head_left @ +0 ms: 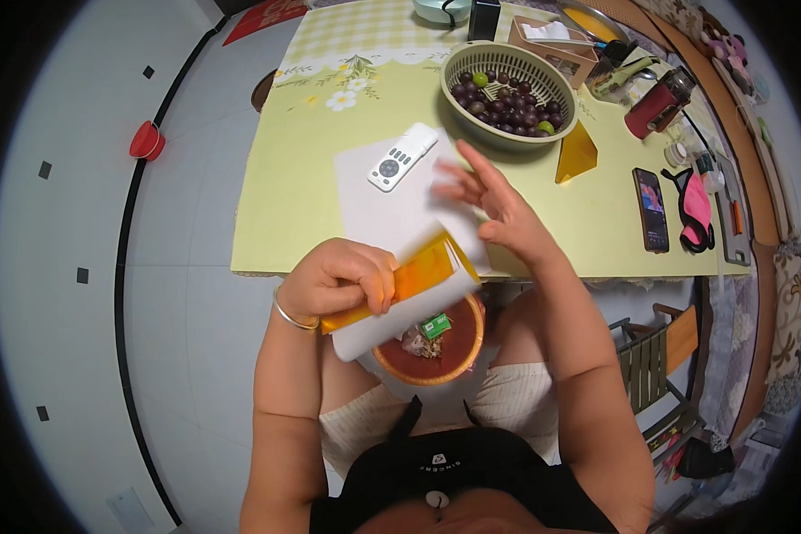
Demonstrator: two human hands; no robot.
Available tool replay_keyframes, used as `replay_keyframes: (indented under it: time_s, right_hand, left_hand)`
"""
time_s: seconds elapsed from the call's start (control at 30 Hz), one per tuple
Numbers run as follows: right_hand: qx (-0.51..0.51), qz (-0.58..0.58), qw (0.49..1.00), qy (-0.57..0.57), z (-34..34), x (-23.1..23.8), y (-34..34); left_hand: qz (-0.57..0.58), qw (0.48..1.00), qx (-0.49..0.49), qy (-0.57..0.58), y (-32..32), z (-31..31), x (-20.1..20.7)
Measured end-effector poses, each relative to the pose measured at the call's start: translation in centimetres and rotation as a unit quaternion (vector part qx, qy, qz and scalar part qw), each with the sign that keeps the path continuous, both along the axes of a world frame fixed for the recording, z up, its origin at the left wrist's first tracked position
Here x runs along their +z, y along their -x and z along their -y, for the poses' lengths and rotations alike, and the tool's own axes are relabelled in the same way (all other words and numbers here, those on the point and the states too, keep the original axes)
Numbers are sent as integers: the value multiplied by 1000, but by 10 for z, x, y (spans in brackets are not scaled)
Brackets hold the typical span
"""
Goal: The person folds a gold-colored sheet of paper into a triangular shape on a white paper base. They repeatedly fold, unfold, and refold the sheet, adjusting the creases and shape throughout the clip.
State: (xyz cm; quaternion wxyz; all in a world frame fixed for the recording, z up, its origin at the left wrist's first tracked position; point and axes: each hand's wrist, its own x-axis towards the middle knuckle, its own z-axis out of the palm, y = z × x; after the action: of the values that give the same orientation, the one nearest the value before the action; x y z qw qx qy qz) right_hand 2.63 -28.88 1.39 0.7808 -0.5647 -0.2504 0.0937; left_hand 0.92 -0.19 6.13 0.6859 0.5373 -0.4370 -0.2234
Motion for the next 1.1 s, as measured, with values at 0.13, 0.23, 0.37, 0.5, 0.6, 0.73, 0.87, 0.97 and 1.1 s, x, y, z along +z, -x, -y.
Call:
replay_keyframes:
  time_s: [0.13,0.23,0.37,0.5,0.6,0.73,0.87,0.97,1.1]
  right_hand:
    - [119,-154,980,32,20,15,6]
    - [78,-197,974,81,22,18,5]
    - [0,-131,975,181,14,15,4]
    - [17,-133,959,248,19,6,-1]
    - [-16,-150,938,311,20,-6,-5]
    - [-70,-170,930,317,17,-17,-8]
    - [-71,-190,934,295,17,-18,-10]
    - [-61,-207,936,277,22,-23,-14]
    - [-33,-236,938,250,26,-21,-15]
  left_hand:
    - [-8,993,75,-86,-9,-3,-5]
    - [56,958,195,-204,-18,6,-12]
    - [210,896,252,-300,-28,19,-36]
    - [323,848,270,-323,-32,29,-46]
    - [421,790,298,-331,-25,34,-45]
    - [442,777,286,-347,14,37,-35]
    - [420,765,261,-413,48,40,-35]
    - [399,767,280,-417,50,32,-44]
    - [313,823,286,-378,46,11,-47]
